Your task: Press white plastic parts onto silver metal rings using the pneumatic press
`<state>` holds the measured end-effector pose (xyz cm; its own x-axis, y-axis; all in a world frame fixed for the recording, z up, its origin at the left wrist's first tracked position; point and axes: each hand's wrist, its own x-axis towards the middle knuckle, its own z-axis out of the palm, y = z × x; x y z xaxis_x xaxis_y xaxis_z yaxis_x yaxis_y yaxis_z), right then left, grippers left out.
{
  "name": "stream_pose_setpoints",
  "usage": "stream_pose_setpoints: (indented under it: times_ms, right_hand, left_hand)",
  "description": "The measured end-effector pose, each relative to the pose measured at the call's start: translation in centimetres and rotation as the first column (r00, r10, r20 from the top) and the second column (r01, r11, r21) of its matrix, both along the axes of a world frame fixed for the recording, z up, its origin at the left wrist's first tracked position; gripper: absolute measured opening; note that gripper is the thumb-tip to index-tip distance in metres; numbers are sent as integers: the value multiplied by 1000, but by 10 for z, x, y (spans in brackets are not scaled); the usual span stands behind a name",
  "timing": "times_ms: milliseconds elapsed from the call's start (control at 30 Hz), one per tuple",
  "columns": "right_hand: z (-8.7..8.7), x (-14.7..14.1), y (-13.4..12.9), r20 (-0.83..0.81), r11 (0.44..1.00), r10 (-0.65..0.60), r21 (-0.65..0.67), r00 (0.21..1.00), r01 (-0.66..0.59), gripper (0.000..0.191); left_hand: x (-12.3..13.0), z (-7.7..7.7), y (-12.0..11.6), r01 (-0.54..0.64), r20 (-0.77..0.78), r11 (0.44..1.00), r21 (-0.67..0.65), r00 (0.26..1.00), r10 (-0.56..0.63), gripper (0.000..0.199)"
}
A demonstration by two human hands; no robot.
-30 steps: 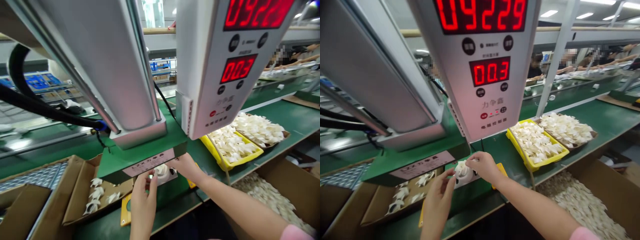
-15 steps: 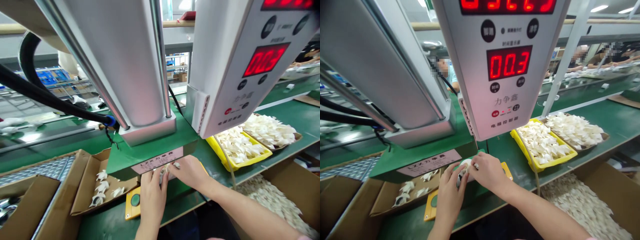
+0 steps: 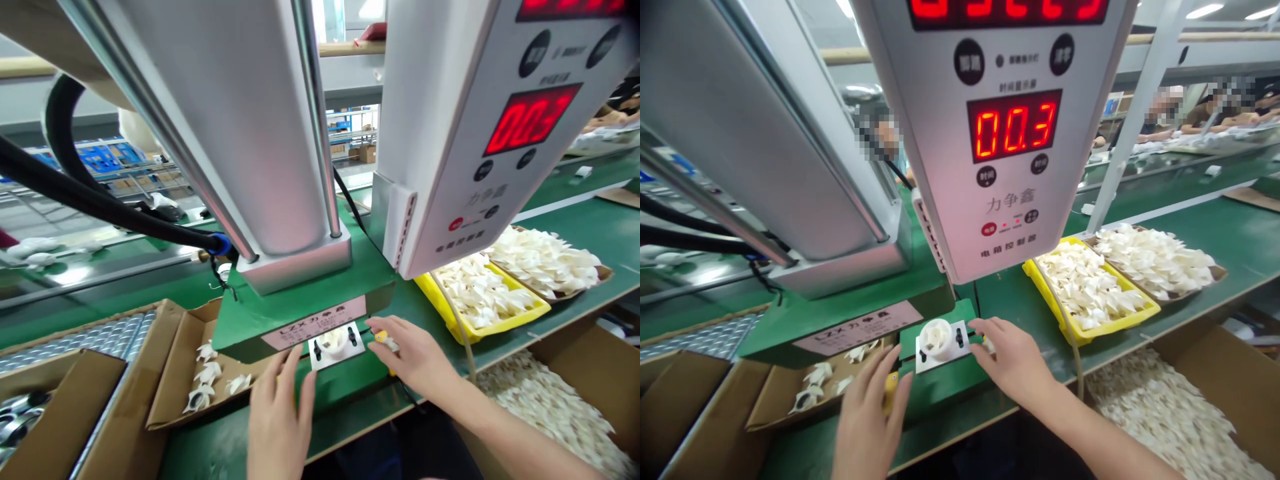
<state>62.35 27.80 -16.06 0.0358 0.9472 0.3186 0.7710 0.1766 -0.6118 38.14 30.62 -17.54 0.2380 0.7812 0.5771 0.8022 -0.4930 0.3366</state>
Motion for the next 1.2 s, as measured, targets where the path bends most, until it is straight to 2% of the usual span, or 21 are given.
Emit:
stream_pose_setpoints:
  times_ms: [100, 200, 300, 400, 467, 567, 633, 733, 867, 1000, 1100, 1167, 1200]
  right_hand:
    - [-12, 19, -18, 86, 999, -46, 27, 995, 44, 31]
    - [-20, 25, -30, 293, 999, -27, -36, 956, 39, 31]
    - [-24, 21, -34, 435, 998, 11, -65, 901, 20, 32]
    - [-24, 15, -32, 485, 998, 19, -65, 875, 14, 31]
    - [-24, 15, -30, 483, 998, 18, -65, 876, 15, 29]
    - [-23, 19, -30, 403, 996, 20, -83, 915, 15, 25]
    - [-21, 22, -31, 285, 993, 22, -114, 958, 11, 23]
    - [-11, 23, -30, 25, 981, 19, -196, 1000, -13, 28]
    - [20, 4, -8, -262, 964, 28, -249, 965, -95, 44]
    - [53, -27, 30, -354, 961, 123, -191, 927, -200, 37]
    - [62, -45, 43, -425, 936, 232, -146, 875, -320, 33]
    - [61, -51, 41, -440, 898, 243, -234, 865, -372, 34]
    - [60, -53, 37, -453, 861, 242, -308, 858, -405, 32]
  left_hand:
    - [-38, -14, -8, -92, 17, 995, 37, 996, 92, 22]
    - [-62, -31, -11, -52, -8, 997, -50, 999, 52, 17]
    - [-68, -42, -12, -90, -45, 990, -113, 995, 85, 21]
    - [-66, -47, -13, -138, -184, 990, -38, 975, 129, 26]
    - [-66, -50, -13, -129, -214, 992, 4, 969, 126, 27]
    - [-70, -56, -12, -99, -139, 995, 6, 985, 99, 29]
    - [-71, -57, -12, -103, -69, 994, -34, 993, 100, 31]
    - [-69, -55, -12, -189, 64, 969, -157, 978, 201, 37]
    - [-63, -46, -11, -277, 284, 902, -330, 883, 375, 46]
    - [-65, -49, -10, -316, 394, 904, -289, 821, 413, 42]
    - [-75, -62, -13, -359, 440, 906, -223, 792, 422, 37]
    - [-83, -71, -15, -386, 454, 895, -223, 772, 446, 35]
    - [-87, -76, -16, -392, 458, 891, -231, 764, 455, 34]
